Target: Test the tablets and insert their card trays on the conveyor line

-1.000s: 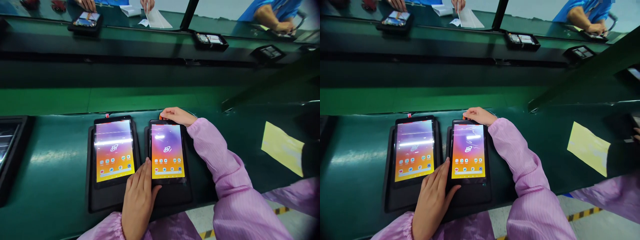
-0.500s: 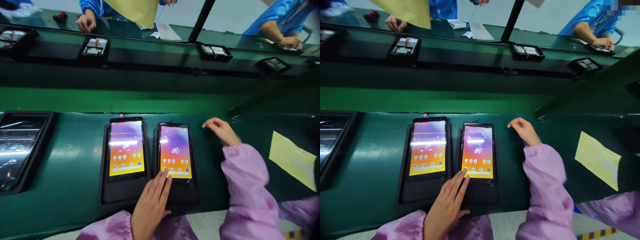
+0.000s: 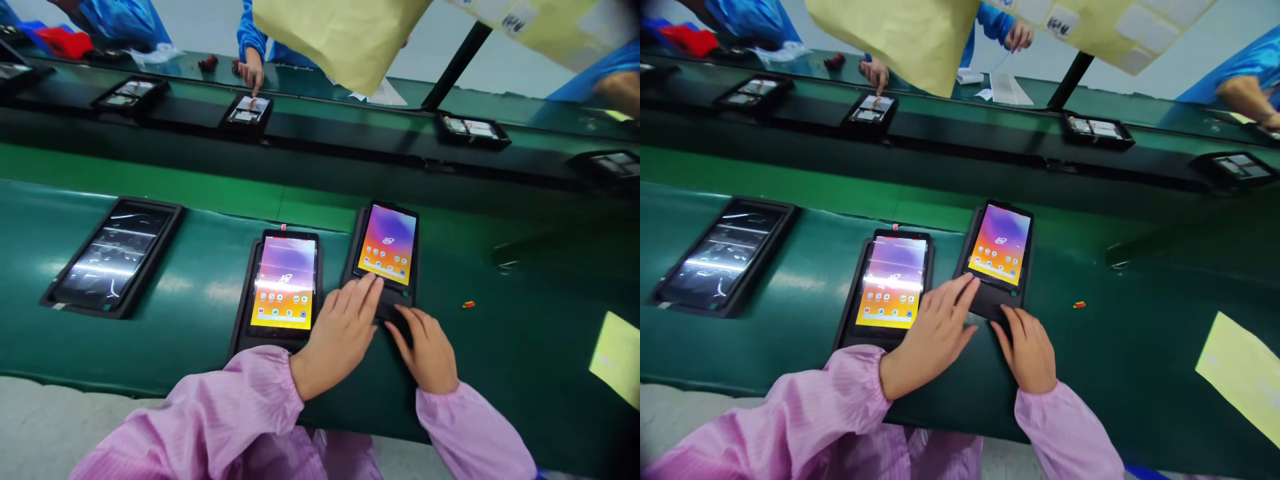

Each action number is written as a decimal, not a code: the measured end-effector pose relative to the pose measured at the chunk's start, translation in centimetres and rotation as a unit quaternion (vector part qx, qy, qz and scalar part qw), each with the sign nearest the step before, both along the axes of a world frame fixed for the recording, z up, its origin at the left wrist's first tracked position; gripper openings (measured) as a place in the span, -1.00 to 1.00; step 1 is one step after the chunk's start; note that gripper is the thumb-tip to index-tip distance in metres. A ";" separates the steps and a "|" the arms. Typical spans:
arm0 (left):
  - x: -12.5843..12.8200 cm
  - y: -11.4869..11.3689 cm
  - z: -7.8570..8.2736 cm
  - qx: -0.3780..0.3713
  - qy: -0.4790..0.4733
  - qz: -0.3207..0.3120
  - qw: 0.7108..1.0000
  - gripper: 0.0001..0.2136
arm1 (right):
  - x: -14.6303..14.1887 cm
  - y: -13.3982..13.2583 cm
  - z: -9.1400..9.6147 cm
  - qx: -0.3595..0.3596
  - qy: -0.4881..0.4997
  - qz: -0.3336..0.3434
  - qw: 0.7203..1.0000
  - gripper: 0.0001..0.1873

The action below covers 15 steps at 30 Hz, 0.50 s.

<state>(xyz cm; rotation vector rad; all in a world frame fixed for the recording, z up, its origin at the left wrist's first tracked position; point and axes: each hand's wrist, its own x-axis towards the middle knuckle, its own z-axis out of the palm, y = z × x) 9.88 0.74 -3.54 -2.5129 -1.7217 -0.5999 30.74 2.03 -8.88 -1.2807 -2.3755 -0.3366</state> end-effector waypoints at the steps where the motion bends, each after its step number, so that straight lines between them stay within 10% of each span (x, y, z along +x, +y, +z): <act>1: -1.6 0.0 0.4 -0.001 -0.032 0.012 0.999 -0.41 | -0.2 1.0 -0.2 0.013 -0.007 -0.006 1.000 -0.62; 7: -15.2 4.9 -1.8 0.054 -0.179 0.257 0.948 -0.55 | -0.9 7.0 -0.1 0.018 -0.109 -0.006 0.994 -0.66; 15: -20.2 11.7 -5.4 -0.094 -0.295 0.124 0.943 -0.44 | -1.8 18.6 0.6 -0.014 -0.066 -0.114 0.991 -0.39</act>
